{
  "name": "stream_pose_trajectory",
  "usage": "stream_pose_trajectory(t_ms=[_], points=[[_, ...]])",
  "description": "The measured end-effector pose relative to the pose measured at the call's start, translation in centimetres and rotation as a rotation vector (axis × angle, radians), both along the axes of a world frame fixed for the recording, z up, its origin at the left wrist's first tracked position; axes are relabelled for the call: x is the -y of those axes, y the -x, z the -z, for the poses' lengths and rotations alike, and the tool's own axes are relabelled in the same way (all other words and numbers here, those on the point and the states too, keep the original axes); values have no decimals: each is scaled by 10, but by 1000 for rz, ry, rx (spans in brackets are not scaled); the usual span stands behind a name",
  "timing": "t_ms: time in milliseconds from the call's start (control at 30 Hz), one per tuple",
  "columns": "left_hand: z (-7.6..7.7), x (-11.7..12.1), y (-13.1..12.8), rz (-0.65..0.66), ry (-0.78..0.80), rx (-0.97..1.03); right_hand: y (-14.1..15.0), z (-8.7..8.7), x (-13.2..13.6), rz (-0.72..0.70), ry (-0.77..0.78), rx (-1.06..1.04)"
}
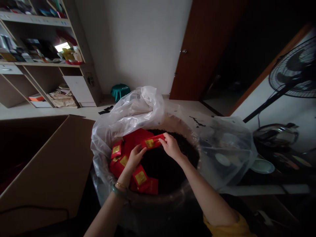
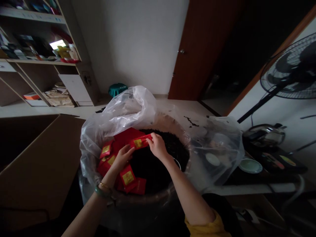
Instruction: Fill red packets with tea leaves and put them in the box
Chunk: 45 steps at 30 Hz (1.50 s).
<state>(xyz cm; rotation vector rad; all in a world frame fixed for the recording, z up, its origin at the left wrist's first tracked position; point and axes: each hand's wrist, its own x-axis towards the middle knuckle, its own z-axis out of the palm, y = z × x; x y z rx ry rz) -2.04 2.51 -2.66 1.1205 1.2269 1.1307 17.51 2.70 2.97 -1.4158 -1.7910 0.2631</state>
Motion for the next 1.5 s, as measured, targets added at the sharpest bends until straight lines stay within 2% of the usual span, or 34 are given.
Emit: stream_pose_trajectory(t_ms=[100, 167, 233, 300, 467, 533, 633, 833, 1033, 1133, 1300, 1500], points=[[-3, -1, 7, -138, -263, -297, 0, 7, 0, 5, 57, -82], [-9, 1, 8, -179, -492, -534, 5, 11, 1, -43, 131, -165], [-15, 6, 6, -112, -697, -748, 12, 13, 4, -131, 206, -279], [-20, 9, 3, -23, -790, -889, 19, 12, 9, -230, 269, -402], [-24, 13, 2, 88, -849, -970, 25, 7, 21, -443, 482, -627], [-25, 14, 3, 149, -870, -982, 26, 9, 22, -460, 552, -677], [-26, 15, 4, 204, -884, -1005, 28, 17, 21, -417, 552, -721], [-27, 15, 6, 160, -893, -1123, 24, 21, 19, -375, 621, -644], [-24, 25, -4, 92, -798, -1157, 23, 15, 16, -417, 692, -697], [-20, 25, -8, 67, -792, -1133, 26, 13, 17, -455, 689, -733], [-9, 20, -11, 93, -874, -1012, 25, 15, 20, -441, 706, -766], [-1, 20, -11, 70, -811, -985, 26, 15, 18, -511, 746, -762]])
